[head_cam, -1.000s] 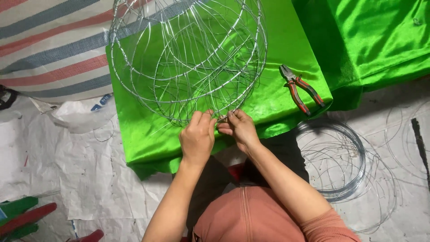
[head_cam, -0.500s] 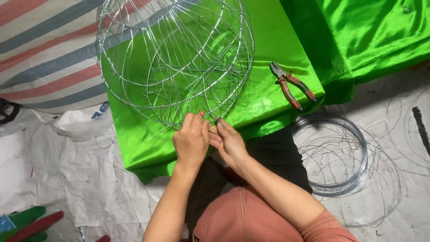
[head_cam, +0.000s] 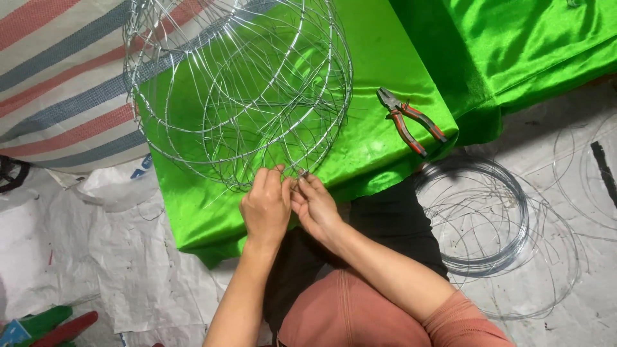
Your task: A person is seen fabricating a wire object by cutting and twisting thin metal wires using pliers to form a structured frame.
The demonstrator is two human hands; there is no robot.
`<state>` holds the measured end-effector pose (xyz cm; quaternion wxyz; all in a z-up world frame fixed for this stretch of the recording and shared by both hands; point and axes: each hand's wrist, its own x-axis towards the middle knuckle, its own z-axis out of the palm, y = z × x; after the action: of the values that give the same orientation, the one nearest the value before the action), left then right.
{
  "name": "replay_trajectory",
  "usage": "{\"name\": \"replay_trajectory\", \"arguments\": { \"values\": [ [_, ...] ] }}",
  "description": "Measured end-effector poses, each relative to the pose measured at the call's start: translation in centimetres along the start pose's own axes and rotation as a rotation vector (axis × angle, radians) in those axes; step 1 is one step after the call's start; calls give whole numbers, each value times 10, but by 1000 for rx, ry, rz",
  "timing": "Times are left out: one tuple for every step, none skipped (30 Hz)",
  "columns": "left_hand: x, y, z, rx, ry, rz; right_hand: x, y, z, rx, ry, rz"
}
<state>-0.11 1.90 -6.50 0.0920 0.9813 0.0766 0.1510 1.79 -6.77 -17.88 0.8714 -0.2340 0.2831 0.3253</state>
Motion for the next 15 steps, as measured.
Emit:
{"name": "replay_trajectory", "arguments": {
  "values": [
    [0,0,1,0,-2,1,-1,0,1,2,1,0],
    [-1,1,1,2,-17,-13,-1,-1,2,14,-14,8],
    [-1,1,2,3,-33,-27,-2,-1,3,27,-29,15],
    [-2,0,3,2,-34,-25,-3,-1,5,29,-27,14],
    [-3,-1,5,7,-26,-9,-5,-2,6,54,-30,23],
    [-3,-2,6,12,-16,6,-7,-2,8,80,-33,31],
    [-4,-2,7,12,-17,8,-9,-3,9,82,-33,31],
    [-4,-3,8,17,-10,10,-11,-4,11,94,-39,36],
    [-5,-3,9,21,-3,13,-13,-5,12,106,-44,41],
    [-6,-4,10,21,-3,16,-11,-2,10,108,-45,39],
    [-7,-5,10,54,19,37,-9,2,9,121,-47,35],
    [-7,-7,11,89,41,58,-6,5,7,133,-51,31],
    [-8,-8,12,89,42,61,-8,4,9,135,-52,30],
    [-8,-10,13,87,22,48,-10,3,10,14,-42,-7],
    [-9,-12,15,84,3,35,-12,2,11,-107,-31,-43]
  ]
}}
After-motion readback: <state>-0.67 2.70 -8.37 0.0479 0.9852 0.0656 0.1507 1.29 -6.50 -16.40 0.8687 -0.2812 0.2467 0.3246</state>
